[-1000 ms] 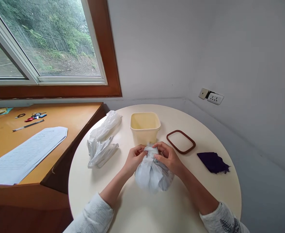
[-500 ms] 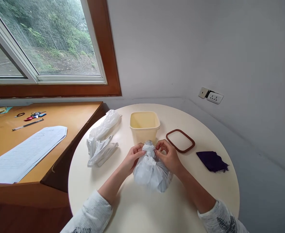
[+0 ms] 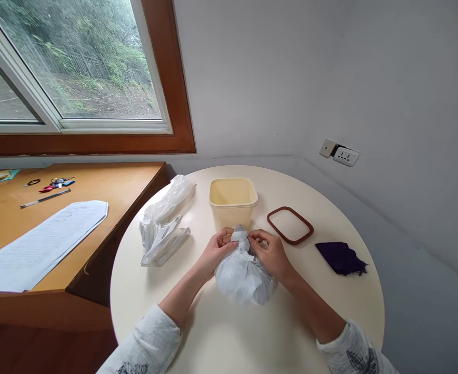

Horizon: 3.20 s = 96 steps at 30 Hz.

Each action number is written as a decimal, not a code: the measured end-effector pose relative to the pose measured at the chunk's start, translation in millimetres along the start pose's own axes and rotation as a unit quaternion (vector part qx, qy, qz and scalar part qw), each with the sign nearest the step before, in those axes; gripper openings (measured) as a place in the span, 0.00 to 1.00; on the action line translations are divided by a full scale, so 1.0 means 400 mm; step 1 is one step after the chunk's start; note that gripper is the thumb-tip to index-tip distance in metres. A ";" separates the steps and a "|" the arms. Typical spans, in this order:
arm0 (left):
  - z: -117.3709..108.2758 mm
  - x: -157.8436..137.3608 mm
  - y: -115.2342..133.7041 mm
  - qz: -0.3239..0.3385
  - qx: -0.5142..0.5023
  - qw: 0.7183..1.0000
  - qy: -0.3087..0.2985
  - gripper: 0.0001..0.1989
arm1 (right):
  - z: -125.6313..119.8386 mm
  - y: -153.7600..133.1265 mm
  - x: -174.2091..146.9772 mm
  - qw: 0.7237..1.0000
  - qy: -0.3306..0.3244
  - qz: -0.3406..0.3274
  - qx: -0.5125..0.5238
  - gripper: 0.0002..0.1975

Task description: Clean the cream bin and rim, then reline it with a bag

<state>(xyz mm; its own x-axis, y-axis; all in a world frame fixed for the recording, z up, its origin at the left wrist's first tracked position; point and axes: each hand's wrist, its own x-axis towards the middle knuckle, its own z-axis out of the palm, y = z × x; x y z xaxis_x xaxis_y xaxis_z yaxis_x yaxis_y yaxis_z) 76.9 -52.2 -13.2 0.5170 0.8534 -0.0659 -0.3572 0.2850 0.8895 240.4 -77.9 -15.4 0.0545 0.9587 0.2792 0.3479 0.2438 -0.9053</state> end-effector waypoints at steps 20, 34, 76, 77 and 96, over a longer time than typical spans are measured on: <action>-0.010 0.006 -0.013 0.017 0.044 0.998 0.029 0.12 | 0.008 -0.010 -0.013 0.999 -0.026 -0.027 0.000 0.06; -0.013 0.017 -0.012 0.018 -0.009 0.997 0.073 0.13 | -0.009 -0.013 -0.016 0.989 -0.073 -0.123 0.034 0.02; -0.031 0.008 0.008 0.013 -0.141 0.989 -0.030 0.05 | -0.017 -0.016 -0.013 0.976 0.068 -0.024 0.205 0.13; -0.032 0.007 0.007 0.011 -0.138 0.990 -0.028 0.05 | -0.018 -0.016 -0.012 0.973 0.077 -0.016 0.219 0.14; -0.012 -0.001 0.023 0.040 -0.123 0.990 -0.053 0.07 | -0.032 0.031 0.015 0.959 0.167 -0.028 0.227 0.01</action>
<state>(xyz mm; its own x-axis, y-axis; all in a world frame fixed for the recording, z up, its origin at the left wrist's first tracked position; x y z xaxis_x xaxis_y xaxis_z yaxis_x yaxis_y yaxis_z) 69.6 -47.8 -7.1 0.5532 0.8308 0.0607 -0.5725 0.3263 0.7522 257.2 -71.2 -20.8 0.3711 0.8606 0.3488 -0.0809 0.4042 -0.9111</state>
